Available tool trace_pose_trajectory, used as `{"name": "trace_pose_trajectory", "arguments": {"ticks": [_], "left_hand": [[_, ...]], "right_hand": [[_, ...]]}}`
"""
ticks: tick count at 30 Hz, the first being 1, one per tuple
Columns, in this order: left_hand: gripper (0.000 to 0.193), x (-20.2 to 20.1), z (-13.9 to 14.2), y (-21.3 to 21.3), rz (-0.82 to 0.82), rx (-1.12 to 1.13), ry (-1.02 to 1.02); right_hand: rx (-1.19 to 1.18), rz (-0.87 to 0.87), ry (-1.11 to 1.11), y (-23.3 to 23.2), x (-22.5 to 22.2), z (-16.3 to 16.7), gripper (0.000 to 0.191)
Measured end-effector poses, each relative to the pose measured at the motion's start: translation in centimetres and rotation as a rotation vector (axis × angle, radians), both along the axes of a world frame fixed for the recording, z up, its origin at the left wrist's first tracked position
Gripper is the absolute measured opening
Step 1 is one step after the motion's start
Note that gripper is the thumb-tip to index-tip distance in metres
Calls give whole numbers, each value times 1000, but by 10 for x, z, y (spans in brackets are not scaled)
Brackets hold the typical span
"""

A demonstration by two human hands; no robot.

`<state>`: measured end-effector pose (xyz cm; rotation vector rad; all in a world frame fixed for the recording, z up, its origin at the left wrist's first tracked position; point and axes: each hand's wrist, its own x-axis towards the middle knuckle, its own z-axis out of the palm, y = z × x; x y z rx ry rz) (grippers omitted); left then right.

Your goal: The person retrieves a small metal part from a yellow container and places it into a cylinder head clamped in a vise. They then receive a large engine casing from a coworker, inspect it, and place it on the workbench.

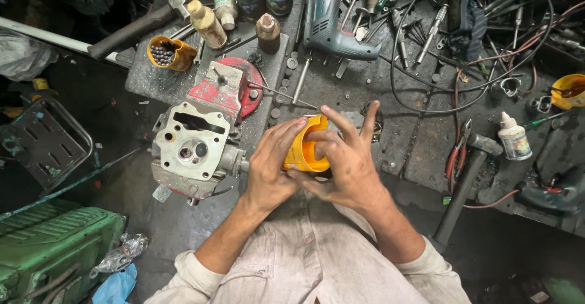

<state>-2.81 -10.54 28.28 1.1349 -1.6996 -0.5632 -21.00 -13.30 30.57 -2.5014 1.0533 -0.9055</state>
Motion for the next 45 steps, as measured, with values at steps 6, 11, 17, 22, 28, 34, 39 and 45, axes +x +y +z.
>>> {"name": "trace_pose_trajectory", "arguments": {"ticks": [6, 11, 17, 22, 28, 34, 39, 45], "left_hand": [[78, -1, -1, -1, 14, 3, -3], [79, -1, -1, -2, -7, -26, -11], [84, 1, 0, -4, -103, 8, -30], [95, 3, 5, -5, -157, 13, -23], [96, 8, 10, -5, -275, 2, -62], [93, 14, 14, -4, -392, 123, -35], [87, 13, 12, -4, -346, 98, -11], [86, 3, 6, 0, -251, 31, -51]], "right_hand": [[-39, -39, 49, 10, 5, -1, 45], [-26, -55, 50, 17, 4, -1, 43], [10, 28, 27, 3, -12, 2, 60], [18, 203, 132, -10, -27, 14, 78], [50, 328, 328, -11, -40, 13, 69], [30, 333, 241, -2, -43, -2, 75], [13, 198, 262, 14, -34, -6, 75], [-44, 72, 237, 25, -29, -12, 75]]}}
